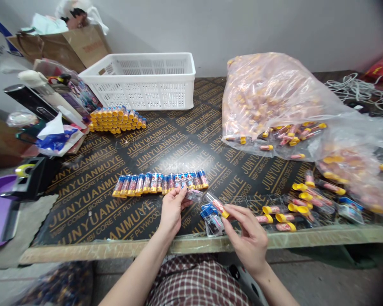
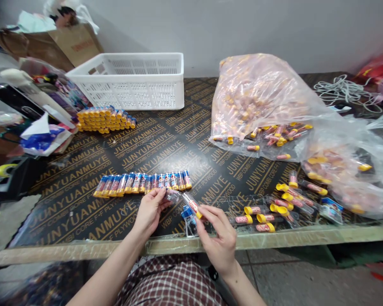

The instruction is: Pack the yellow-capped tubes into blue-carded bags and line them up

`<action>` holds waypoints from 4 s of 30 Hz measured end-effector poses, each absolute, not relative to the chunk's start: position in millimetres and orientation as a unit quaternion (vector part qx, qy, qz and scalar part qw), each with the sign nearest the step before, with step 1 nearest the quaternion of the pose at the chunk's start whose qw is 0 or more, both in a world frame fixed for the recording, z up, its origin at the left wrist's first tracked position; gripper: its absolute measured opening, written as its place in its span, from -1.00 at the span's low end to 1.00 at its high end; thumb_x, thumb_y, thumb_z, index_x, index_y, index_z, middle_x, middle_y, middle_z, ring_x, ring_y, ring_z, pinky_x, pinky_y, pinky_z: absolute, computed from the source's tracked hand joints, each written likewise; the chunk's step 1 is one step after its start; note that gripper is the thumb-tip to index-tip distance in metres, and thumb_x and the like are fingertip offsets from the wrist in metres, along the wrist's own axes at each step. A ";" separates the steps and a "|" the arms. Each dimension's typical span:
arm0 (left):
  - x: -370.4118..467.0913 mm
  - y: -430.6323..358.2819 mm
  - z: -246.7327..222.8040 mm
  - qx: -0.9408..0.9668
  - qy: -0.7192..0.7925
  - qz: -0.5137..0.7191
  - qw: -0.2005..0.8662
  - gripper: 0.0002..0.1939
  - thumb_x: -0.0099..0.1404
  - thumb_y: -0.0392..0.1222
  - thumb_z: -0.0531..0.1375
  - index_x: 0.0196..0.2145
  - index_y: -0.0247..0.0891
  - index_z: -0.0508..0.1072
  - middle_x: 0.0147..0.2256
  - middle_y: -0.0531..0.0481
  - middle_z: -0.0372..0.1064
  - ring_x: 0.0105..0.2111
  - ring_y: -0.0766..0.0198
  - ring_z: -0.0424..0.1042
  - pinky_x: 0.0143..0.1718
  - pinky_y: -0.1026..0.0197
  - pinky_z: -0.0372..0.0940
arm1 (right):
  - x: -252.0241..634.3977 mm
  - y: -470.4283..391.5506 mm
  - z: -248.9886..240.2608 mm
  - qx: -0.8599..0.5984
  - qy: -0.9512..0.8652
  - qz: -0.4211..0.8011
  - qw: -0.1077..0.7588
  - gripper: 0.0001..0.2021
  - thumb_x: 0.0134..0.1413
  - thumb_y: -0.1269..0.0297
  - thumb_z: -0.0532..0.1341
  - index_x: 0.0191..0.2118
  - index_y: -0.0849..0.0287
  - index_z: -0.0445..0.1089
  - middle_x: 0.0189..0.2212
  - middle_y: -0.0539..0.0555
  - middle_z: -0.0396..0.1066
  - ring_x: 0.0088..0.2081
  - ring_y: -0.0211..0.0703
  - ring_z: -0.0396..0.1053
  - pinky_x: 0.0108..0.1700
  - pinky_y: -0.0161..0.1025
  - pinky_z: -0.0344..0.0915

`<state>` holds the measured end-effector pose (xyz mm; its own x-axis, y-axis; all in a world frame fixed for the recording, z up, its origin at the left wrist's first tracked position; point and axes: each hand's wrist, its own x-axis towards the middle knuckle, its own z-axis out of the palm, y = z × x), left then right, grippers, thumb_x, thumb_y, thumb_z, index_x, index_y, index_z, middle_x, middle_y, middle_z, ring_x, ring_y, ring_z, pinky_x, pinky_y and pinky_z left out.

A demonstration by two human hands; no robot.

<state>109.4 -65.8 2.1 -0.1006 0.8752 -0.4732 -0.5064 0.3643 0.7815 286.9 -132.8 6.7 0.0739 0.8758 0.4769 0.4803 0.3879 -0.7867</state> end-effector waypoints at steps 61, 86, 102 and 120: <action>46.8 -23.8 33.9 0.654 0.738 0.139 0.098 -0.64 0.11 -0.02 0.24 -0.17 -0.25 0.41 -0.42 -0.11 0.47 -0.36 0.07 0.45 -0.35 0.18 0.21 | 302.4 -114.8 -2.9 -0.484 -0.691 0.310 0.438 -0.28 0.05 0.38 0.18 0.29 0.03 -0.13 0.27 0.17 -0.10 0.20 0.08 0.09 0.20 0.12 0.10; 128.9 -84.3 -13.2 0.710 0.599 0.136 0.344 -0.86 0.16 -0.17 0.22 -0.51 -0.22 0.43 -0.44 -0.02 0.45 -0.40 0.20 0.38 -0.38 0.24 0.07 | 429.5 -76.5 -5.5 -0.612 -0.782 0.052 0.107 -0.69 0.02 0.41 0.10 -0.09 0.18 0.41 -0.35 0.14 0.44 -0.29 0.00 0.30 -0.27 -0.11 0.24; 122.3 -80.2 -7.0 0.554 0.574 0.328 0.506 -0.84 0.04 -0.23 0.23 -0.55 -0.24 0.27 -0.60 0.12 0.24 -0.55 0.35 0.26 -0.46 0.30 0.13 | 324.2 -109.9 17.3 -0.555 -0.672 0.232 0.431 -0.79 0.16 0.35 0.14 -0.11 0.06 0.44 -0.11 0.11 0.38 -0.07 -0.08 0.35 -0.07 -0.12 0.35; 110.6 -62.5 9.0 0.187 0.525 0.509 0.656 -0.69 -0.19 -0.06 0.43 -0.58 -0.35 0.51 -0.59 0.07 0.39 -0.58 0.45 0.31 -0.47 0.36 0.24 | 292.5 -129.9 17.2 -0.522 -0.668 0.221 0.482 -0.62 0.15 0.48 0.15 0.04 -0.07 0.36 -0.07 0.07 0.35 -0.04 -0.09 0.31 0.01 -0.10 0.28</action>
